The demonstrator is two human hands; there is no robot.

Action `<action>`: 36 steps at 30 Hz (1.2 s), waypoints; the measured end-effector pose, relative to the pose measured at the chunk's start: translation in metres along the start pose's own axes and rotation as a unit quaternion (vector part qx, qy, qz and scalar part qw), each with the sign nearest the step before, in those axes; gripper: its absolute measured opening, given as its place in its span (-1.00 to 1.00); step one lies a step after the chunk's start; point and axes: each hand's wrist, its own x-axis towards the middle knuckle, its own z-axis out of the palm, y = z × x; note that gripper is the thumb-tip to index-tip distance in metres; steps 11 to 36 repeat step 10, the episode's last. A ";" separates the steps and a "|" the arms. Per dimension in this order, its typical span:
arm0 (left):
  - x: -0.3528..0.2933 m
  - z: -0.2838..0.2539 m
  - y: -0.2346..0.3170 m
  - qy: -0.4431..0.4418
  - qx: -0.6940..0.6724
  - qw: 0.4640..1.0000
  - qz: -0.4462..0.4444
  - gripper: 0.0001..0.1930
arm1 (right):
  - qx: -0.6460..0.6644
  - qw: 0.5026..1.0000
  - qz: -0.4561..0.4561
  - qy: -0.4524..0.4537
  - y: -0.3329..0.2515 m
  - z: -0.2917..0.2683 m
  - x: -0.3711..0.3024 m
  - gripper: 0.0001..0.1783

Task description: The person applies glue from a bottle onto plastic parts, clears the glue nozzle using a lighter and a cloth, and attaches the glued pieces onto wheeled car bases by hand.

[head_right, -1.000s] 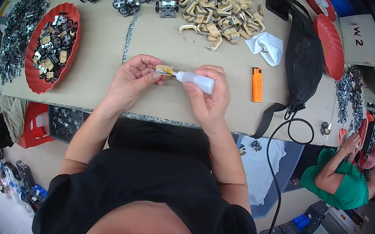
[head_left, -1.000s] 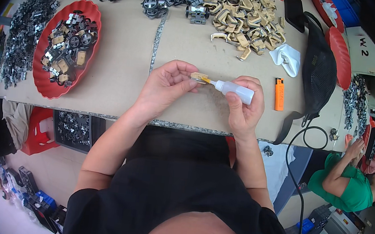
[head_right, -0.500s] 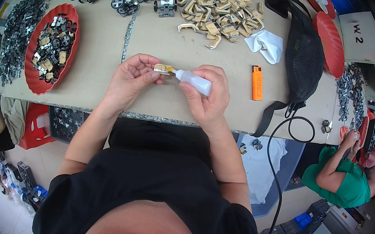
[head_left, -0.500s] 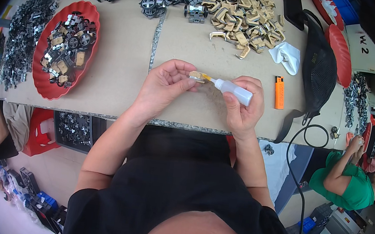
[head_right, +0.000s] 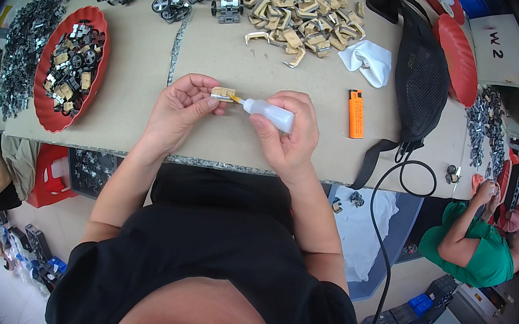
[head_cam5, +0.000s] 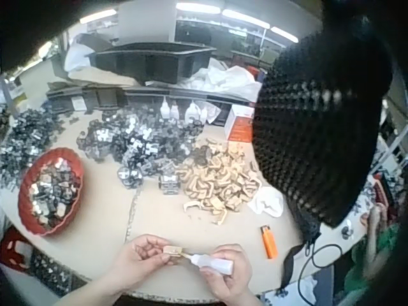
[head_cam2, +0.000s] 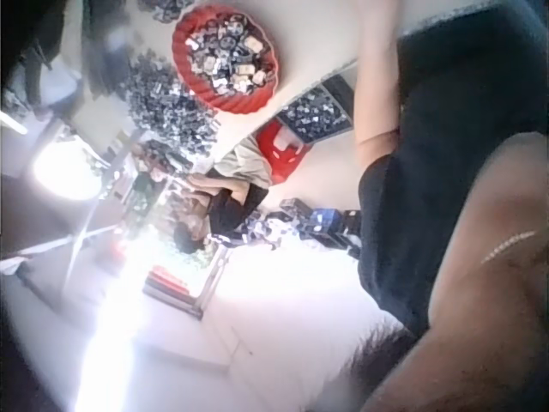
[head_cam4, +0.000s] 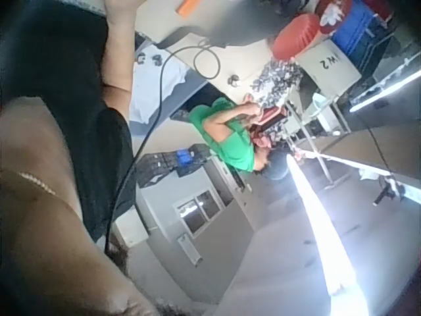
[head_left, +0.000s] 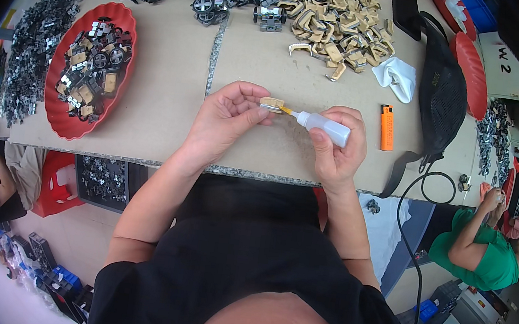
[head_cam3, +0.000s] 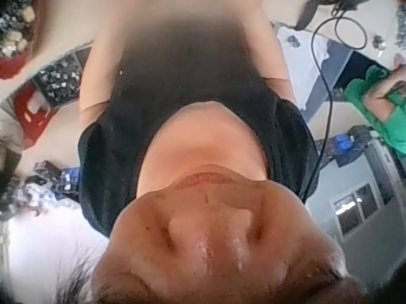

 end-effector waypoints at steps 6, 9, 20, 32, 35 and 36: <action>0.000 -0.001 0.001 -0.013 -0.019 1.000 0.004 -0.78 | 0.333 0.912 0.200 0.132 -0.009 0.000 0.011 -0.70; 0.002 0.000 0.002 -0.011 -0.038 0.999 -0.013 -0.78 | 0.236 0.940 0.216 0.122 0.006 -0.020 0.020 -0.66; 0.003 0.002 0.002 -0.013 -0.038 0.999 -0.012 -0.78 | 0.155 0.957 0.221 0.107 0.010 -0.026 0.022 -0.63; 0.003 0.002 0.002 -0.013 -0.038 0.999 -0.012 -0.78 | 0.155 0.957 0.221 0.107 0.010 -0.026 0.022 -0.63; 0.003 0.002 0.002 -0.013 -0.038 0.999 -0.012 -0.78 | 0.155 0.957 0.221 0.107 0.010 -0.026 0.022 -0.63; 0.003 0.002 0.002 -0.013 -0.038 0.999 -0.012 -0.78 | 0.155 0.957 0.221 0.107 0.010 -0.026 0.022 -0.63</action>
